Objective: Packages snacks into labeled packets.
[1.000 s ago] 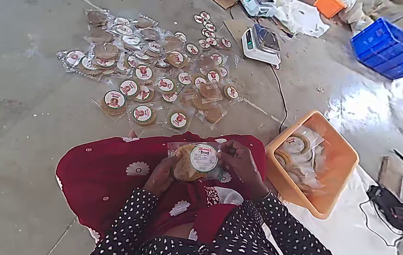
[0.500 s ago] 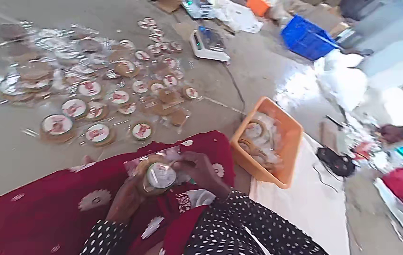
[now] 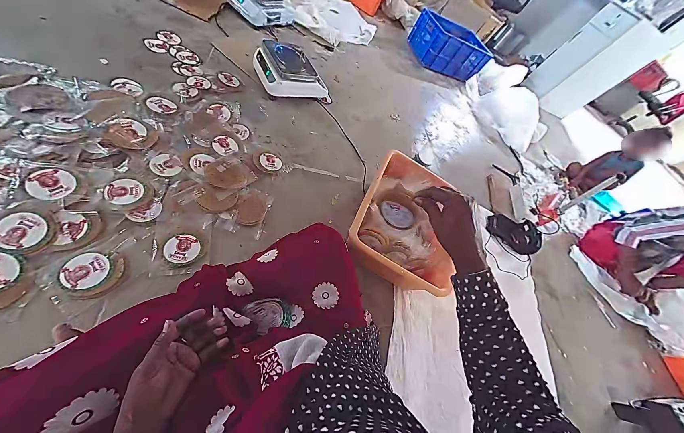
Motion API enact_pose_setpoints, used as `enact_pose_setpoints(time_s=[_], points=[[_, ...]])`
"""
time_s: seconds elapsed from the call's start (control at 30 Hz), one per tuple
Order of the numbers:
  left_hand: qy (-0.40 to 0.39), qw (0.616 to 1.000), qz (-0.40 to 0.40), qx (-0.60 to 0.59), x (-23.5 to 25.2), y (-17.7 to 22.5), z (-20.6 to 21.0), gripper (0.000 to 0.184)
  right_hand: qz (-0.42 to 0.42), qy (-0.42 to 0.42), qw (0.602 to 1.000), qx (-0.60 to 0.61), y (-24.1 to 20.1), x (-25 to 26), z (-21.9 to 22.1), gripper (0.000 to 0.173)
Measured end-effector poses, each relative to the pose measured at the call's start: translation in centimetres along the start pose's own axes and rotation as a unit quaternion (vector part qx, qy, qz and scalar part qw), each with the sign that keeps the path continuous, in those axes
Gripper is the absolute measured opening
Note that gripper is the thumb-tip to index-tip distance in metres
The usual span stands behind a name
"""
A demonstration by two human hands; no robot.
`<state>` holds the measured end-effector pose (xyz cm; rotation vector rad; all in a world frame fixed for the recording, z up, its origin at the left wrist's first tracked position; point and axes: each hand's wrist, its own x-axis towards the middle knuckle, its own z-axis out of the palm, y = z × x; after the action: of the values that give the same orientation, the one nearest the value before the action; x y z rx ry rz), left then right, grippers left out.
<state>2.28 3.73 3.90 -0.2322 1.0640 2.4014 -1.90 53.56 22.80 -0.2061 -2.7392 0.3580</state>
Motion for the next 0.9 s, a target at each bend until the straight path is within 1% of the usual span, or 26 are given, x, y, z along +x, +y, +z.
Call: enact_pose_setpoints(time_s=[0.1, 0.13, 0.17, 0.2, 0.23, 0.27, 0.3, 0.33, 0.37, 0.4, 0.43, 0.47, 0.5, 0.53, 0.57, 0.6, 0.63, 0.7, 0.73, 0.83, 0.87, 0.9], points=[[0.011, 1.0, -0.005, 0.0, 0.1, 0.0, 0.1, 0.06, 0.059, -0.029, 0.996, -0.057, 5.8, -1.7, 0.6, 0.022], [0.012, 1.0, -0.008, 0.0, 0.1, 0.0, 0.1, 0.059, 0.074, -0.028, 0.994, -0.07, 6.8, -2.5, 0.9, 0.021], [0.016, 1.0, -0.011, 0.002, 0.1, 0.1, 0.2, 0.059, 0.098, -0.038, 0.99, -0.089, 6.7, -3.2, 0.9, 0.021], [0.023, 1.0, -0.012, 0.004, 0.1, 0.2, 0.3, 0.059, 0.148, -0.083, 0.98, -0.108, 4.7, -3.4, 0.3, 0.021], [0.028, 0.999, -0.014, 0.007, 0.0, 0.3, 0.3, 0.06, 0.252, -0.196, 0.942, -0.103, 1.1, -2.5, -1.1, 0.025], [0.031, 0.999, -0.016, 0.007, 0.0, 0.4, 0.4, 0.06, 0.312, -0.251, 0.911, -0.102, -0.7, -1.9, -1.5, 0.027], [0.032, 0.999, -0.019, 0.005, 0.0, 0.5, 0.4, 0.061, 0.328, -0.271, 0.898, -0.111, -0.4, -2.1, -1.3, 0.026], [0.033, 0.999, -0.024, 0.005, 0.1, 0.6, 0.5, 0.061, 0.274, -0.243, 0.922, -0.121, 2.4, -3.6, -0.7, 0.021], [0.036, 0.999, -0.03, 0.003, 0.2, 0.6, 0.6, 0.06, 0.159, -0.14, 0.969, -0.127, 7.2, -6.0, 0.7, 0.011], [0.04, 0.999, -0.036, 0.007, 0.4, 0.6, 0.8, 0.059, 0.124, -0.11, 0.98, -0.112, 9.8, -6.6, 1.1, 0.01], [0.046, 0.998, -0.041, 0.016, 0.4, 0.8, 0.9, 0.057, 0.128, -0.107, 0.982, -0.091, 9.8, -6.1, 1.2, 0.013], [0.053, 0.997, -0.043, 0.032, 0.3, 1.3, 0.9, 0.054, 0.146, -0.109, 0.98, -0.075, 8.3, -5.2, 1.3, 0.016], [0.061, 0.996, -0.043, 0.052, 0.3, 1.9, 1.0, 0.052, 0.174, -0.126, 0.975, -0.064, 5.7, -3.8, 1.4, 0.019], [0.068, 0.994, -0.039, 0.075, 0.2, 2.7, 1.1, 0.049, 0.201, -0.157, 0.966, -0.048, 1.9, -2.3, 1.1, 0.023], [0.077, 0.992, -0.033, 0.092, 0.2, 3.5, 1.2, 0.046, 0.202, -0.167, 0.965, -0.027, -1.4, -1.2, 1.5, 0.026], [0.084, 0.991, -0.022, 0.102, 0.4, 4.3, 1.1, 0.044, 0.181, -0.167, 0.969, 0.002, -3.8, -0.3, 2.6, 0.027], [0.093, 0.99, -0.01, 0.104, 0.5, 5.1, 1.0, 0.042, 0.136, -0.161, 0.977, 0.034, -5.5, 0.4, 4.3, 0.026], [0.128, 0.989, 0.021, 0.071, 0.9, 6.3, 0.5, 0.039, 0.002, -0.15, 0.985, 0.084, -7.7, 1.8, 9.5, 0.022], [0.155, 0.986, 0.034, 0.041, 1.1, 6.6, 0.1, 0.039, -0.034, -0.176, 0.977, 0.112, -9.5, 2.5, 12.4, 0.022], [0.239, 0.97, 0.039, -0.035, 2.0, 6.3, -0.9, 0.034, -0.086, -0.276, 0.943, 0.164, -16.9, 3.8, 21.3, 0.023], [0.253, 0.966, 0.032, -0.045, 2.3, 6.1, -1.0, 0.031, -0.095, -0.314, 0.929, 0.17, -19.1, 3.8, 24.3, 0.025], [0.251, 0.967, 0.027, -0.046, 2.6, 5.9, -1.0, 0.029, -0.101, -0.354, 0.914, 0.171, -21.3, 3.8, 27.0, 0.03]])
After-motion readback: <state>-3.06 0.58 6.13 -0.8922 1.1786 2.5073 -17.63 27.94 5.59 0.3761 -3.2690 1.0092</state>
